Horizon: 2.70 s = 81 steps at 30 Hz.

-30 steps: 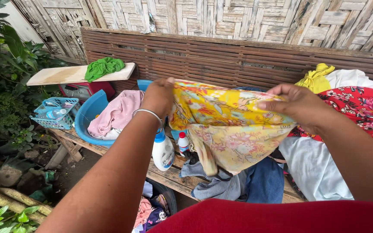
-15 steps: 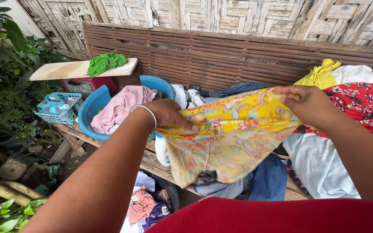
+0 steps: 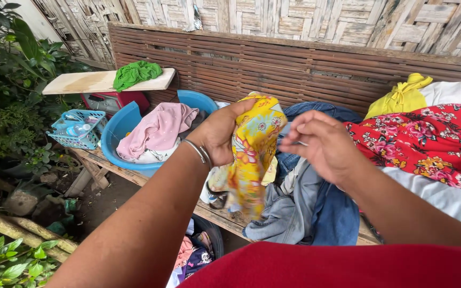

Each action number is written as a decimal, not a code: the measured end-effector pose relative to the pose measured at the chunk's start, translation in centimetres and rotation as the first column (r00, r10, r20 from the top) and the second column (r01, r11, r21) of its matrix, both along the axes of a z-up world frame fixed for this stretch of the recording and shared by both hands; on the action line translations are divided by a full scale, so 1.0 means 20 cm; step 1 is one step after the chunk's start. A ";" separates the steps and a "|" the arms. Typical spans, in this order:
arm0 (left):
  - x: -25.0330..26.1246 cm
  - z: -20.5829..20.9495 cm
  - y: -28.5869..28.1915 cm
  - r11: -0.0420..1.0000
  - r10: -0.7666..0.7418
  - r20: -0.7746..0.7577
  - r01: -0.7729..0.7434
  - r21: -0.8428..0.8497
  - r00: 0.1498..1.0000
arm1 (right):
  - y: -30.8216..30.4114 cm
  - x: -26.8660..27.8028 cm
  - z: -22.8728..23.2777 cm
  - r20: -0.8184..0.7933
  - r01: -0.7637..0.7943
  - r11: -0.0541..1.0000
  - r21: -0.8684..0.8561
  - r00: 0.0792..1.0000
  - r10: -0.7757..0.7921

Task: Sorting a large pile of laundry into different containers and piles.

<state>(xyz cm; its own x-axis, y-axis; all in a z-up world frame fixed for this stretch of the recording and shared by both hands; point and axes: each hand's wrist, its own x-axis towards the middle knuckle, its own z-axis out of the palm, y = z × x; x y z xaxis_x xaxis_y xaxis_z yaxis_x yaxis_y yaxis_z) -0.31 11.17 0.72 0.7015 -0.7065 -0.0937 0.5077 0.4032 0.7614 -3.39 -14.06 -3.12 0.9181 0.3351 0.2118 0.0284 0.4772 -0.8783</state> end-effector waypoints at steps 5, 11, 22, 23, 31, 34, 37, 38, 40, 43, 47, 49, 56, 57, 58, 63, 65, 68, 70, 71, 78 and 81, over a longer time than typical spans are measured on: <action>0.00 0.07 0.08 0.952 -0.187 -0.006 0.180 -0.248 0.982 | 0.29 -0.06 -0.01 0.063 -0.153 0.987 0.057 0.987 0.149; -0.18 0.28 0.14 0.906 -0.109 0.116 0.147 -0.397 0.987 | 0.47 0.04 -0.13 0.380 0.349 0.694 -0.630 0.918 -0.116; -0.26 0.12 0.42 0.868 0.125 0.026 -0.097 -0.487 0.992 | 0.40 0.13 -0.13 -0.218 -0.391 0.853 -0.346 0.918 0.332; -0.26 0.10 0.47 0.891 0.206 -0.064 -0.215 -0.401 0.976 | 0.40 0.12 -0.10 -0.241 -0.485 0.865 -0.131 0.862 0.447; -0.25 -0.37 0.84 0.850 0.505 -0.201 -0.525 -0.054 0.839 | 0.44 0.09 0.17 -0.364 -0.335 0.896 0.292 0.827 0.428; -0.28 -0.54 0.98 0.754 0.634 -0.389 -0.646 0.121 0.668 | 0.46 0.16 0.18 -0.249 -0.390 0.902 0.188 0.869 0.428; -0.42 -0.53 1.01 0.657 0.753 -0.355 -0.662 0.360 0.554 | 0.53 0.26 0.12 -0.229 -0.500 0.828 -0.253 0.863 0.451; -0.45 -0.53 1.03 0.519 0.851 -0.278 -0.625 0.584 0.446 | 0.58 0.21 0.17 -0.222 -0.504 0.775 -0.381 0.864 0.453; -0.54 -0.50 1.05 0.333 0.929 -0.171 -0.545 0.769 0.327 | 0.72 0.13 0.23 -0.215 -0.516 0.696 -0.499 0.852 0.477; -0.69 -0.41 1.02 0.204 0.930 -0.046 -0.410 0.889 0.365 | 0.89 0.10 0.21 -0.214 -0.440 0.524 -0.730 0.874 0.436; -0.85 -0.30 1.06 0.152 0.910 0.053 -0.449 0.881 0.412 | 1.10 0.12 0.09 -0.146 -0.381 0.498 -0.779 0.883 0.446; -0.89 -0.27 1.09 0.167 0.909 0.052 -0.475 0.864 0.414 | 1.20 0.11 0.07 -0.092 -0.317 0.440 -0.840 0.883 0.461; -0.95 -0.18 1.15 0.181 0.891 0.108 -0.561 0.807 0.442 | 1.44 0.09 0.04 0.049 -0.267 0.652 -0.710 0.904 0.424; -0.95 -0.16 1.13 0.174 0.894 0.120 -0.580 0.796 0.432 | 1.43 0.08 0.06 0.068 -0.298 0.708 -0.640 0.896 0.440; -0.94 -0.16 1.14 0.173 0.894 0.120 -0.581 0.796 0.432 | 1.43 0.07 0.06 0.069 -0.299 0.707 -0.641 0.895 0.440; -0.83 -0.16 1.06 0.242 0.891 0.083 -0.623 0.744 0.445 | 1.32 0.04 0.09 -0.009 -0.304 0.679 -0.668 0.916 0.402; -0.77 -0.14 0.97 0.278 0.873 0.073 -0.616 0.737 0.482 | 1.22 0.06 0.05 -0.026 -0.303 0.681 -0.666 0.922 0.386; -0.65 -0.13 0.82 0.346 0.835 0.064 -0.611 0.712 0.546 | 1.02 0.04 0.06 -0.079 -0.303 0.679 -0.669 0.937 0.340; -0.55 -0.12 0.69 0.397 0.800 0.063 -0.605 0.690 0.596 | 0.87 0.04 0.06 -0.115 -0.285 0.682 -0.674 0.952 0.284; -0.50 -0.12 0.62 0.439 0.768 0.062 -0.594 0.674 0.637 | 0.78 0.05 0.05 -0.128 -0.280 0.695 -0.662 0.956 0.263; -0.19 -0.08 0.04 0.709 0.454 0.071 -0.409 0.574 0.888 | 0.18 0.03 0.08 -0.117 -0.041 0.757 -0.653 0.992 -0.048; -0.15 0.00 -0.20 0.752 0.334 0.088 -0.322 0.575 0.938 | -0.08 0.01 0.06 0.042 0.190 0.626 -0.756 0.969 -0.244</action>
<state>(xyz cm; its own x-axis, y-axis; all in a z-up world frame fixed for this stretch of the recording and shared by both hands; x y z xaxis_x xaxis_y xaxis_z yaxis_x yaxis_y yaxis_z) -3.38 7.08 0.73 0.8740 -0.2440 -0.4203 0.4422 0.0405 0.8960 -3.19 -15.58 -2.02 0.9868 0.1429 -0.0763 -0.0201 -0.3589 -0.9332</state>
